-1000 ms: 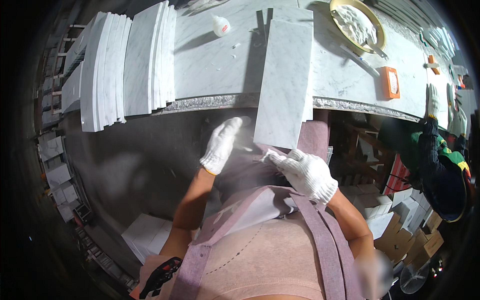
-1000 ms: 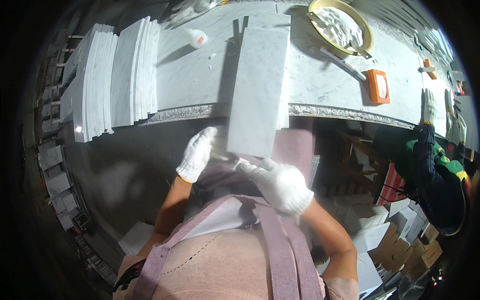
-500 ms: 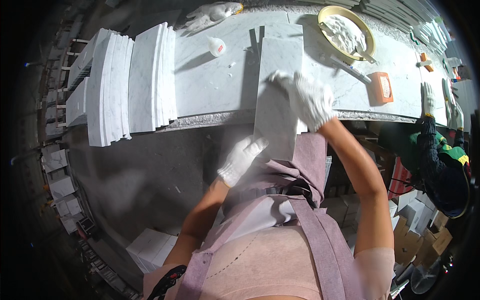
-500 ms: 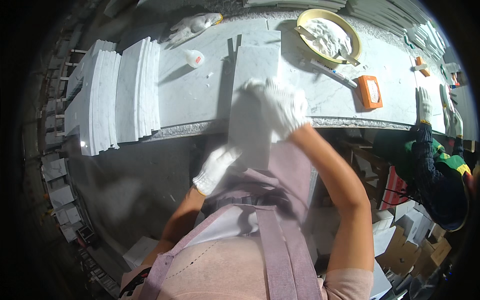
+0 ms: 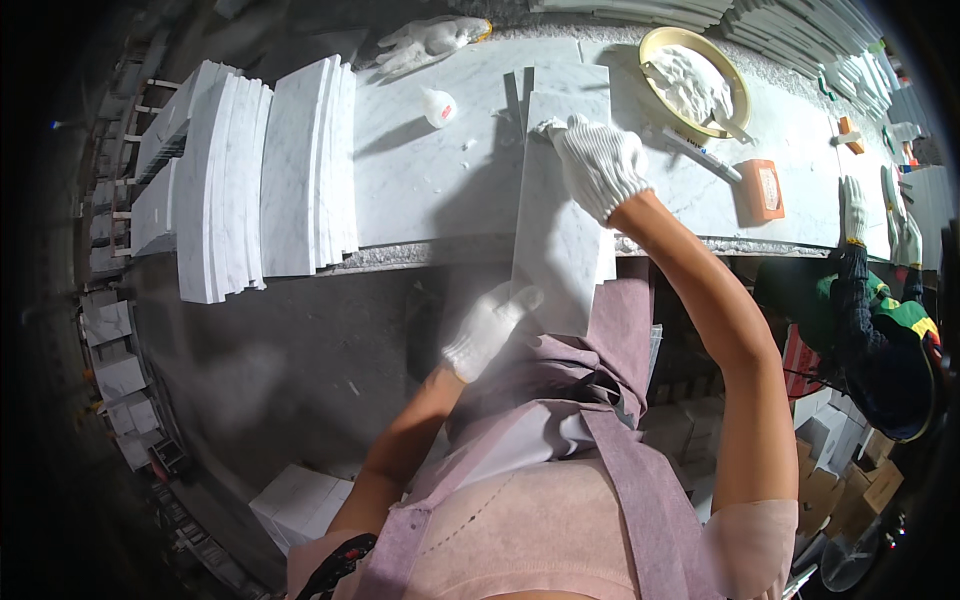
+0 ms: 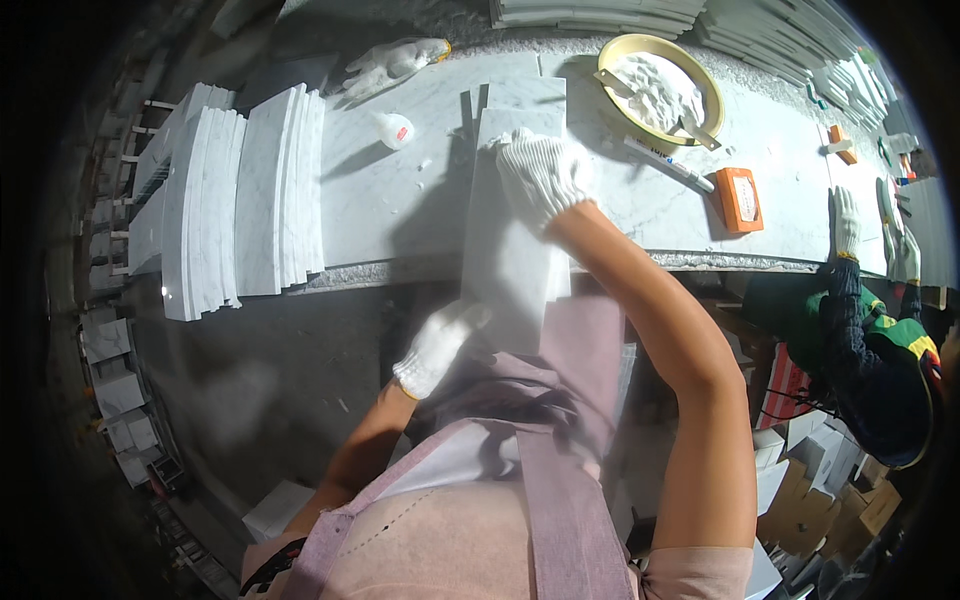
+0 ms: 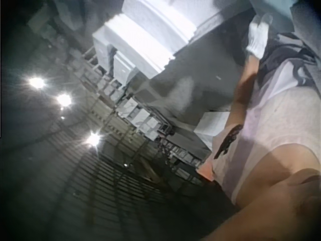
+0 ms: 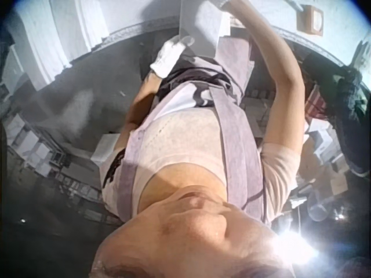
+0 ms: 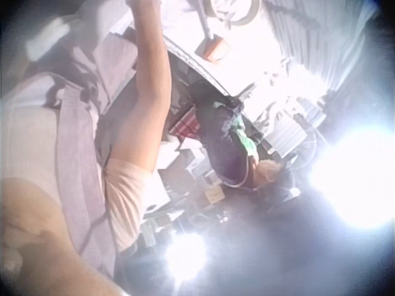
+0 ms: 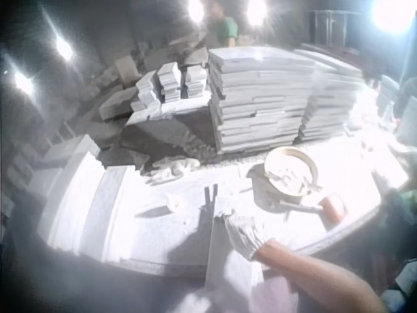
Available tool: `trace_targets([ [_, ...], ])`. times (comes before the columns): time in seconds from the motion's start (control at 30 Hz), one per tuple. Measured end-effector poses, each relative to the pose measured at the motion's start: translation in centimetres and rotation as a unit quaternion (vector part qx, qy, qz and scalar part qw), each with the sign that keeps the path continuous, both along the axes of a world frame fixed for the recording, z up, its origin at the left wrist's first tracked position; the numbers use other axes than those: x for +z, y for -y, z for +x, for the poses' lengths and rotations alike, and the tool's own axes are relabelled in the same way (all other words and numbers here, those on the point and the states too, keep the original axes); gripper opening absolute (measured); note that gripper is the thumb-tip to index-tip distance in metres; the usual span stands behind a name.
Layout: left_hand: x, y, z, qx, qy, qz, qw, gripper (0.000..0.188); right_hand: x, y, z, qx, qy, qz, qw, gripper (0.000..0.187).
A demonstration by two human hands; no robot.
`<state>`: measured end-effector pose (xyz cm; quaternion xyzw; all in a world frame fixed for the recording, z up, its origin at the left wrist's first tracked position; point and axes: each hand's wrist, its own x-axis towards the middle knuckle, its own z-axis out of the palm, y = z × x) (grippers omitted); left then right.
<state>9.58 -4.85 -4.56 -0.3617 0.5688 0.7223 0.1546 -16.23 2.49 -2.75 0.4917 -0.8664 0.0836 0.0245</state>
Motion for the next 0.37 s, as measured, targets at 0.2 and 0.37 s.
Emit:
trace_targets([
  [0.2,0.6,-0.6,-0.4,0.062,0.004,0.036,0.997,0.042,0.9,-1.9,1.2,0.041,0.074,-0.034,0.996,0.026],
  [0.37,0.2,-0.8,-0.9,0.049,0.037,0.014,0.998,0.047,0.8,-0.6,0.1,0.036,0.04,-0.009,0.999,0.026],
])
